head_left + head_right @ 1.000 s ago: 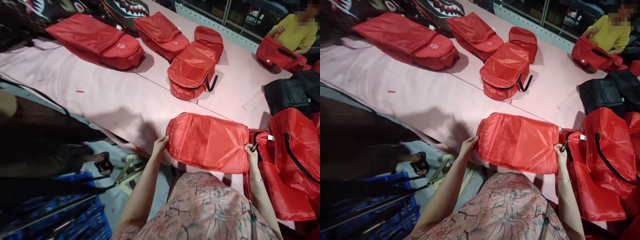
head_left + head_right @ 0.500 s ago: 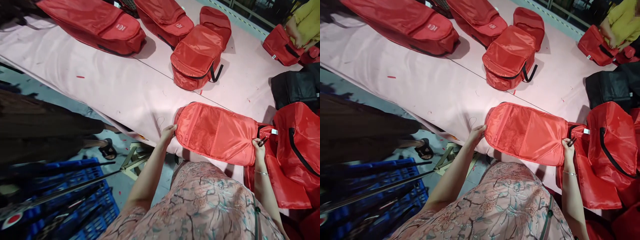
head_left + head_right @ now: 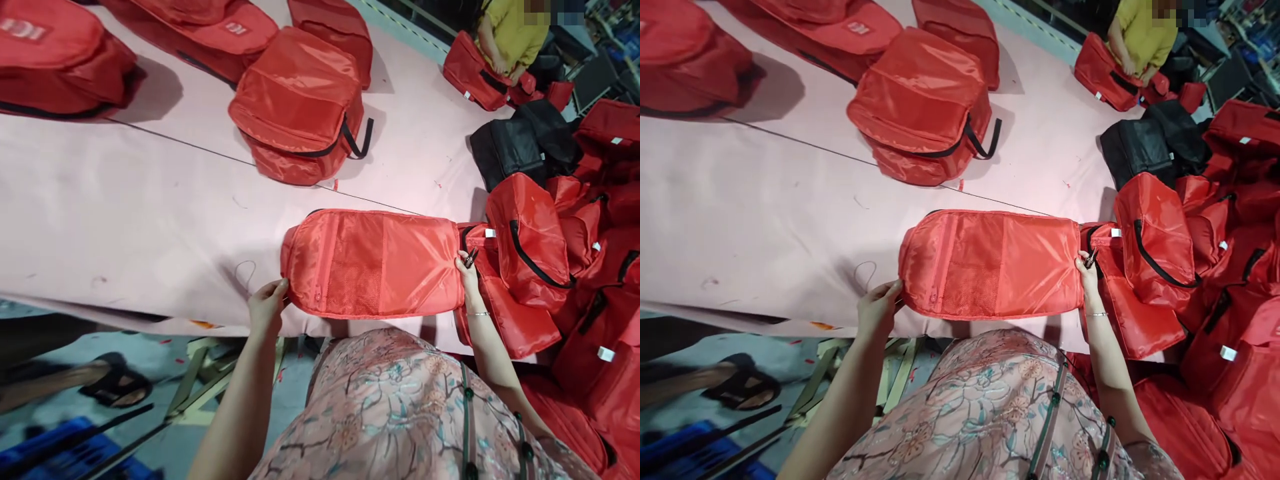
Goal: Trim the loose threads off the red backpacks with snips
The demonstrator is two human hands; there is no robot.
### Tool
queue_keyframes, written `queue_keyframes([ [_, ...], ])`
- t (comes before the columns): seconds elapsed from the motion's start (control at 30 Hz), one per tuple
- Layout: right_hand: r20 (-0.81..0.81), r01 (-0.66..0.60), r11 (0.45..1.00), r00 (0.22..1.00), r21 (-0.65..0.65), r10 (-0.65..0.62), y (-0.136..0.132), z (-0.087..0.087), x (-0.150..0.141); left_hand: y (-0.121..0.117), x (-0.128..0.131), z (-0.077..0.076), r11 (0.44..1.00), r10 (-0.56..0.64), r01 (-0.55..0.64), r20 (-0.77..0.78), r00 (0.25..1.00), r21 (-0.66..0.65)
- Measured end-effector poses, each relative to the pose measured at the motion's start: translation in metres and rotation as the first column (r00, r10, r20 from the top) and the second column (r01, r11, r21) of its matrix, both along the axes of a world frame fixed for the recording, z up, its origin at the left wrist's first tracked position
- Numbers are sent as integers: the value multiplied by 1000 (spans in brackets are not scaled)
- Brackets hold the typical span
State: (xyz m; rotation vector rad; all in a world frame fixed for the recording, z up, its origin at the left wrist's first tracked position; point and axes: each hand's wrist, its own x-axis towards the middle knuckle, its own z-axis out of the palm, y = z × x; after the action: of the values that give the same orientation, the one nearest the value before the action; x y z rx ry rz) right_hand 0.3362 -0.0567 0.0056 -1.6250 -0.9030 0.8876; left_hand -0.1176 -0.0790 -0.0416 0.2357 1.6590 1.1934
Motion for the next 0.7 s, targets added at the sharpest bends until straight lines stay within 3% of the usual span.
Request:
queue_keyframes([
  [0.2,-70,26,999,997,24,-25,-1,-5,1,5,3,4,999,15,-16,-22,1000,-33],
  [0.43,-101,70,997,993,25,-67,-10,1,-7,11,5,12,998,29,-31,-45,999,-54],
  [0.57,-171,92,996,981,9,-89,-21,5,-12,15,2,8,998,9,-14,-83,997,-64],
  [0.63,-180,76,997,981,-1,-75,-23,5,-11,17,0,4,996,-36,23,-166,985,-84],
  [0.7,-157,72,997,985,-1,-72,-19,5,-8,19,0,4,990,-133,104,-405,904,-92],
])
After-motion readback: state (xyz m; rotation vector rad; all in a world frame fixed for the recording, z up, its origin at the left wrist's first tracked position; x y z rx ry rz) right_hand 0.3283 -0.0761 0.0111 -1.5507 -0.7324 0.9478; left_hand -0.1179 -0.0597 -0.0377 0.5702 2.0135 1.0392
